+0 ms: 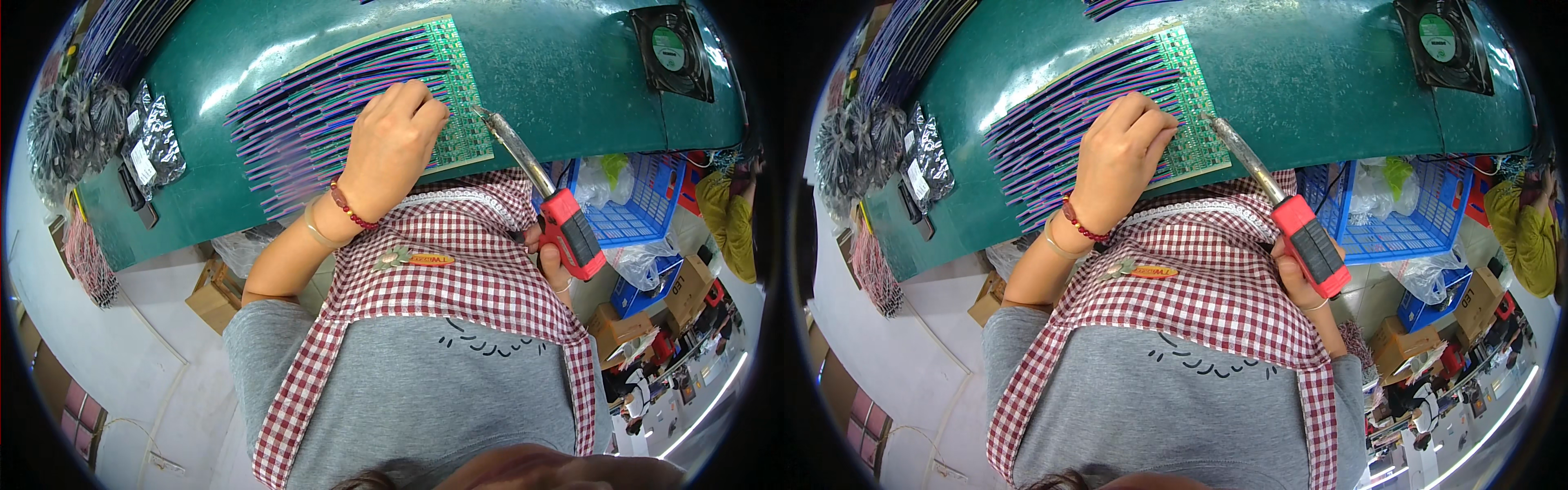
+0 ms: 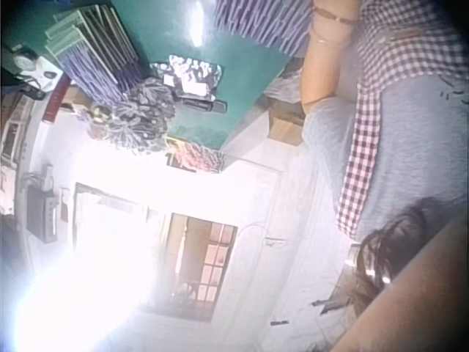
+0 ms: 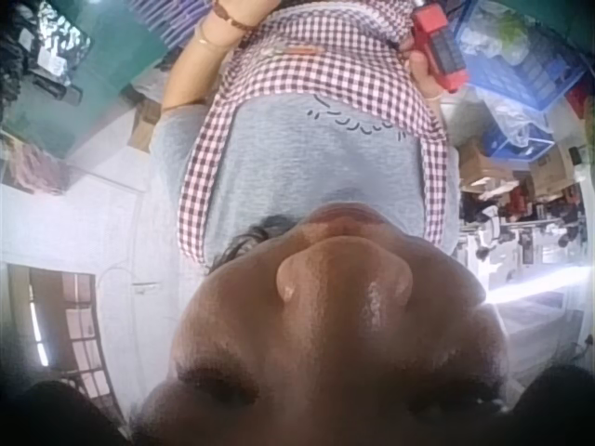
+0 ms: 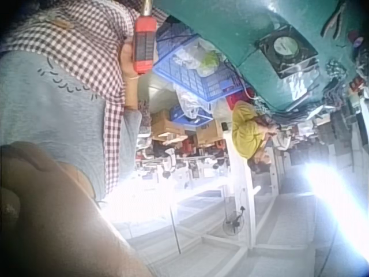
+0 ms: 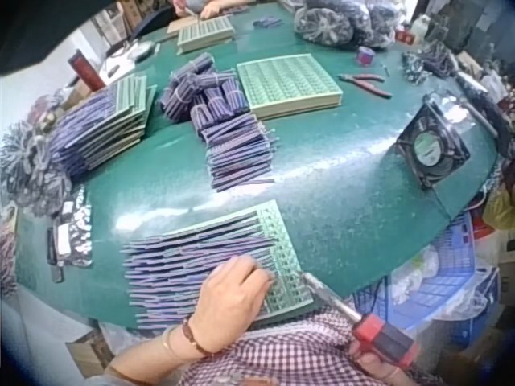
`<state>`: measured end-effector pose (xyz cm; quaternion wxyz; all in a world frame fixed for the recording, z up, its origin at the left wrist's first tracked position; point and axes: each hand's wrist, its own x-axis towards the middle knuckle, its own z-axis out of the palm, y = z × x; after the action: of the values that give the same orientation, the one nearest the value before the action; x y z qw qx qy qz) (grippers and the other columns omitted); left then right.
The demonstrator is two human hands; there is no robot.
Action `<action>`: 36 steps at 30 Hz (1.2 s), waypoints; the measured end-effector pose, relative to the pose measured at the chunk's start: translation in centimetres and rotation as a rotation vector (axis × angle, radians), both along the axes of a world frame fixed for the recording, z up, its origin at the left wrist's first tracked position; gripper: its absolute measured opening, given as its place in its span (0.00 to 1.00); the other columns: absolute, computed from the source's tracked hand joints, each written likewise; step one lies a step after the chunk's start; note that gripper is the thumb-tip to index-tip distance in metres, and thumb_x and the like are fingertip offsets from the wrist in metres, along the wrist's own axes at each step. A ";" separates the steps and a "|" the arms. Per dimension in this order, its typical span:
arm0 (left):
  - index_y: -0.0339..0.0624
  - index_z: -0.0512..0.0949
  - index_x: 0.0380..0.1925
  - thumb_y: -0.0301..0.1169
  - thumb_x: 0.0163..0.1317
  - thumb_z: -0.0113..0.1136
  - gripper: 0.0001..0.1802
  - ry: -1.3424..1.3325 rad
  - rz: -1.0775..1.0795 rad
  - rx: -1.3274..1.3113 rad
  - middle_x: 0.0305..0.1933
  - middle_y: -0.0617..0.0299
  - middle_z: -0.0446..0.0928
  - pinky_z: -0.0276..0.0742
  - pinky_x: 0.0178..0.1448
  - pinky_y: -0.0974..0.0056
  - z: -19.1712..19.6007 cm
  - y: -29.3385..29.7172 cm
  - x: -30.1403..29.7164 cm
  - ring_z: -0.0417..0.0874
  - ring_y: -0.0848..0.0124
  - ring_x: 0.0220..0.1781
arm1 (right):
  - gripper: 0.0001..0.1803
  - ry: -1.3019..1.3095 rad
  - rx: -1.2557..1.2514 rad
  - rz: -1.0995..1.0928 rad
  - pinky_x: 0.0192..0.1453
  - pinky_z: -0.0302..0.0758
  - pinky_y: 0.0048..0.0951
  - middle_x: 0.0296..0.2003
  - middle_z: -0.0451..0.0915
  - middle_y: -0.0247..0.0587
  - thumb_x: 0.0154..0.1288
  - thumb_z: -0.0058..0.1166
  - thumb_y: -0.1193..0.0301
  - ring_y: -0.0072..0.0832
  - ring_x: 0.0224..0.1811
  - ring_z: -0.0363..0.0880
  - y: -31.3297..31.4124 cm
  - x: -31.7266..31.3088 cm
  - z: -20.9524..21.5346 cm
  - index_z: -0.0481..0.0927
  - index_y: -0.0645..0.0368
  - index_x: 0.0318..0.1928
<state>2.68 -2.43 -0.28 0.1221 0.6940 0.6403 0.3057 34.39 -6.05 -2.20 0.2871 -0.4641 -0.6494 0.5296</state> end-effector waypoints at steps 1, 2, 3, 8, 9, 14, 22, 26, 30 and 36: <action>0.39 0.79 0.29 0.23 0.49 0.68 0.07 0.005 -0.003 -0.003 0.32 0.60 0.74 0.77 0.38 0.60 0.0 0.0 0.0 0.79 0.61 0.35 | 0.18 0.002 -0.004 -0.023 0.33 0.74 0.29 0.27 0.81 0.39 0.63 0.61 0.58 0.30 0.27 0.80 -0.1 0.1 -0.1 0.81 0.63 0.35; 0.39 0.79 0.29 0.23 0.49 0.68 0.07 0.005 -0.004 -0.002 0.32 0.60 0.74 0.77 0.38 0.60 0.0 0.0 0.1 0.79 0.61 0.35 | 0.18 0.003 -0.003 -0.024 0.33 0.74 0.29 0.27 0.81 0.39 0.63 0.61 0.58 0.30 0.27 0.80 0.0 -0.1 0.0 0.81 0.63 0.35; 0.40 0.79 0.29 0.23 0.50 0.67 0.07 0.003 -0.004 -0.001 0.32 0.60 0.75 0.76 0.38 0.60 0.0 0.0 0.1 0.79 0.61 0.35 | 0.17 0.023 -0.003 -0.020 0.33 0.74 0.29 0.27 0.81 0.39 0.63 0.61 0.58 0.30 0.27 0.80 0.2 -0.4 0.3 0.81 0.63 0.35; 0.42 0.79 0.29 0.25 0.50 0.68 0.06 0.067 -0.001 -0.026 0.32 0.61 0.74 0.72 0.40 0.61 0.3 -0.3 0.1 0.78 0.63 0.37 | 0.19 -0.027 0.010 0.000 0.34 0.74 0.28 0.27 0.81 0.39 0.63 0.61 0.58 0.28 0.27 0.79 -0.1 0.0 0.1 0.80 0.64 0.38; 0.43 0.80 0.29 0.26 0.50 0.67 0.06 0.118 0.004 -0.036 0.33 0.62 0.74 0.70 0.41 0.60 0.6 -0.3 0.1 0.77 0.63 0.38 | 0.20 0.034 -0.070 -0.056 0.34 0.73 0.28 0.28 0.80 0.38 0.63 0.61 0.57 0.26 0.28 0.78 -0.1 -0.4 0.5 0.80 0.64 0.38; 0.45 0.79 0.31 0.28 0.53 0.66 0.06 0.126 0.082 0.009 0.36 0.63 0.74 0.68 0.44 0.59 1.2 1.5 -0.6 0.75 0.62 0.42 | 0.23 0.183 -0.219 -0.145 0.35 0.73 0.26 0.31 0.79 0.36 0.64 0.60 0.54 0.22 0.30 0.75 0.4 -1.4 2.0 0.79 0.66 0.40; 0.44 0.78 0.30 0.30 0.55 0.64 0.05 0.320 0.137 -0.034 0.36 0.63 0.73 0.69 0.46 0.57 -0.1 3.5 -1.3 0.74 0.62 0.42 | 0.28 0.195 -0.151 -0.080 0.34 0.72 0.25 0.32 0.78 0.38 0.67 0.55 0.48 0.22 0.30 0.74 0.8 -1.4 1.6 0.76 0.66 0.45; 0.45 0.77 0.31 0.30 0.56 0.63 0.05 0.272 0.114 0.015 0.34 0.62 0.73 0.68 0.46 0.57 -0.2 3.5 -1.4 0.74 0.61 0.42 | 0.27 0.236 -0.162 -0.121 0.34 0.71 0.26 0.31 0.78 0.37 0.67 0.54 0.49 0.22 0.29 0.73 1.0 -1.6 1.8 0.77 0.66 0.43; 0.45 0.77 0.31 0.29 0.56 0.63 0.05 0.289 0.067 -0.025 0.34 0.61 0.73 0.68 0.46 0.57 0.0 3.4 -1.2 0.74 0.61 0.42 | 0.26 0.229 -0.170 -0.101 0.34 0.71 0.26 0.28 0.77 0.37 0.68 0.54 0.50 0.22 0.28 0.73 1.2 -1.5 1.6 0.77 0.65 0.40; 0.43 0.76 0.29 0.28 0.57 0.62 0.04 0.212 0.032 -0.105 0.32 0.59 0.73 0.70 0.43 0.57 1.2 2.2 -1.4 0.76 0.59 0.39 | 0.20 0.242 -0.158 -0.112 0.34 0.70 0.26 0.26 0.76 0.38 0.69 0.52 0.57 0.23 0.28 0.72 1.3 -1.9 1.2 0.76 0.65 0.37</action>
<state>1.24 -0.27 0.92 0.0851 0.7047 0.6757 0.1987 32.44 -4.74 -1.00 0.3548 -0.4535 -0.5396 0.6143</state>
